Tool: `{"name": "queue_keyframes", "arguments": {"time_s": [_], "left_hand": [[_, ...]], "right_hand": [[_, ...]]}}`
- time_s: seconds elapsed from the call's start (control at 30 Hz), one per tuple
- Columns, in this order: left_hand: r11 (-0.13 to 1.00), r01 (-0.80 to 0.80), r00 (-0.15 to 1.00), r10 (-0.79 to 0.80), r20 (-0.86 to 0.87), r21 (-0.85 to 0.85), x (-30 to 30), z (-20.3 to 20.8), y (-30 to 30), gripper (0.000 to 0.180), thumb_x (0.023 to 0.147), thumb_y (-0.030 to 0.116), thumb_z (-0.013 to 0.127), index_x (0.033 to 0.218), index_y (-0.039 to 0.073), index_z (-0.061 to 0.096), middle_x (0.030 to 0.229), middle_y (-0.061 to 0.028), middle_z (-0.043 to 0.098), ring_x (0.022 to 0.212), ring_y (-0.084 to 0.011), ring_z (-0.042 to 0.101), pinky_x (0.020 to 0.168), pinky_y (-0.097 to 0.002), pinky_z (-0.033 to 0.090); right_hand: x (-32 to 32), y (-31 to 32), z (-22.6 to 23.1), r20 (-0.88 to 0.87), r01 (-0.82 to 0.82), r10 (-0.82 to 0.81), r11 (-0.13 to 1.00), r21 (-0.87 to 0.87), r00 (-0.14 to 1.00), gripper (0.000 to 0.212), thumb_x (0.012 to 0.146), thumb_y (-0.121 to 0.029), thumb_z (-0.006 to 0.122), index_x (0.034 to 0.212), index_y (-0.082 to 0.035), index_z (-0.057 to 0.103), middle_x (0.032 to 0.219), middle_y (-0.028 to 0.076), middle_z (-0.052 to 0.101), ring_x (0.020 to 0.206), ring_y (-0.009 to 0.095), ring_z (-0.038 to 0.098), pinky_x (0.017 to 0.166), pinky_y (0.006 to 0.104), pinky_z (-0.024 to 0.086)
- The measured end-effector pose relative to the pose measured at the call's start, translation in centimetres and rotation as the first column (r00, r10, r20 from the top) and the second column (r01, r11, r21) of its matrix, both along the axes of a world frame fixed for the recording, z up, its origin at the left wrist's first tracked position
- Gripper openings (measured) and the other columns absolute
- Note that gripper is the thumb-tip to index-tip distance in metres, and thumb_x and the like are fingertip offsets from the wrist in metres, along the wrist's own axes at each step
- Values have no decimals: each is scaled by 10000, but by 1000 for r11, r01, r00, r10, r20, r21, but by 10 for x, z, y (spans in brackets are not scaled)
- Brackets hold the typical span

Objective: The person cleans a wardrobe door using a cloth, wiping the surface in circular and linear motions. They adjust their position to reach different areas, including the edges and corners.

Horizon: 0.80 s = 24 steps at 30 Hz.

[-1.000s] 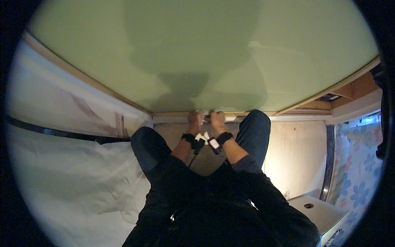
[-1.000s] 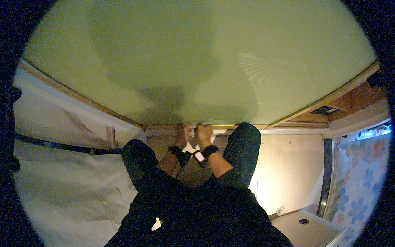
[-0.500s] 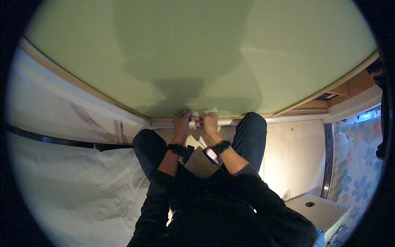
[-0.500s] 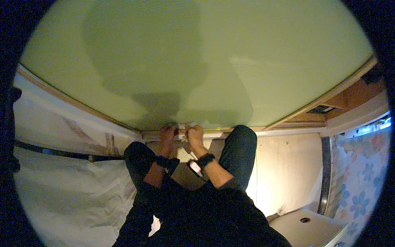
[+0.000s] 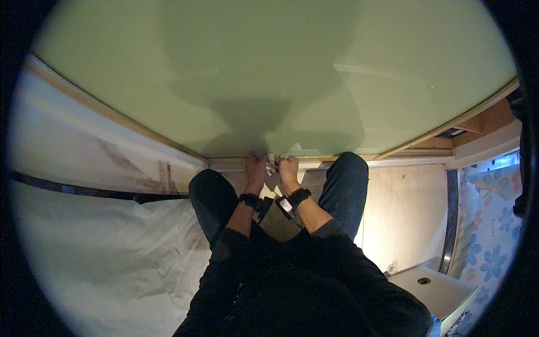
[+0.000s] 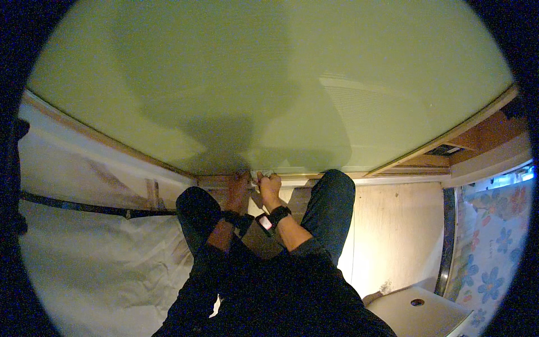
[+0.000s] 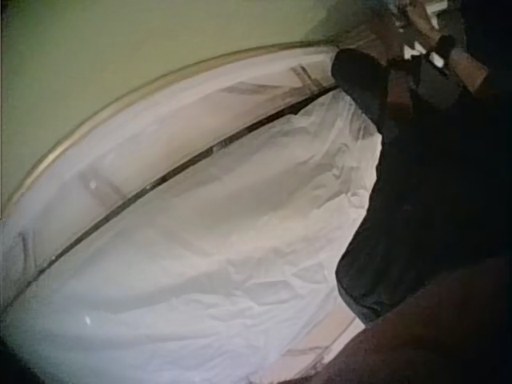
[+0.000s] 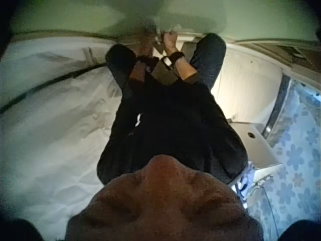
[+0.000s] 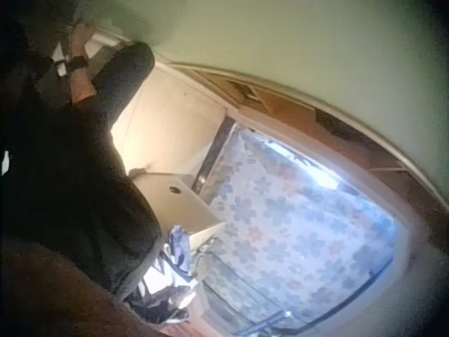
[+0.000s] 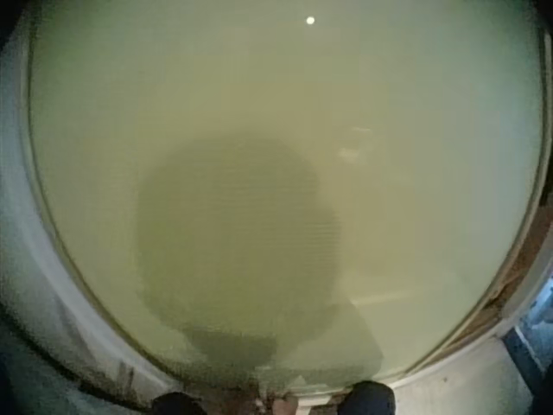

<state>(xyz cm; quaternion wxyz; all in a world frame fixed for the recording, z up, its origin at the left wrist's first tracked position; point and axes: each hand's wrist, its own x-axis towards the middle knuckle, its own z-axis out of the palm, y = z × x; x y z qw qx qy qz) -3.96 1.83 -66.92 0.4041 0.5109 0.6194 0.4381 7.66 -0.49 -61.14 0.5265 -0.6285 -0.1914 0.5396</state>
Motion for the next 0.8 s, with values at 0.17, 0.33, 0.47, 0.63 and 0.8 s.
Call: {"name": "queue_keyframes", "arguments": {"time_s": [0.17,0.33,0.47,0.63,0.8], "left_hand": [[962,105,980,-56,193,-252,17,50,4,232,876,193,641,952,-25,671,855,-93,706,711,-154,618,636,-347,474],[964,244,970,-244,14,-107,55,228,-21,278,889,245,657,813,-20,690,737,-66,709,615,-129,599,597,-329,465],[957,270,963,-269,-23,105,75,271,-22,350,887,273,674,716,-32,654,621,-110,630,578,-123,528,563,-345,434],[966,251,960,-257,113,64,86,150,-18,407,878,275,672,697,-77,576,544,-148,479,560,-126,442,534,-387,391],[959,279,960,-278,43,-38,87,58,-9,401,847,240,674,671,-87,522,517,-132,439,524,-143,434,514,-406,378]], "right_hand": [[16,1,13,-21,44,-44,999,-9,999,152,903,-76,647,856,51,578,795,136,665,659,210,670,479,316,511],[66,-21,113,255,28,-72,985,171,964,216,909,-140,660,778,32,670,711,76,675,634,124,620,590,276,473],[76,-33,198,193,139,-227,911,388,955,213,903,-144,668,767,19,676,729,37,667,625,97,574,610,269,461],[94,-32,81,321,125,-204,960,249,925,227,867,-176,678,784,35,682,730,68,670,643,125,566,617,311,456],[89,-23,36,333,80,-91,996,46,939,203,851,-122,667,861,81,673,799,75,657,695,163,555,656,338,450]]}}
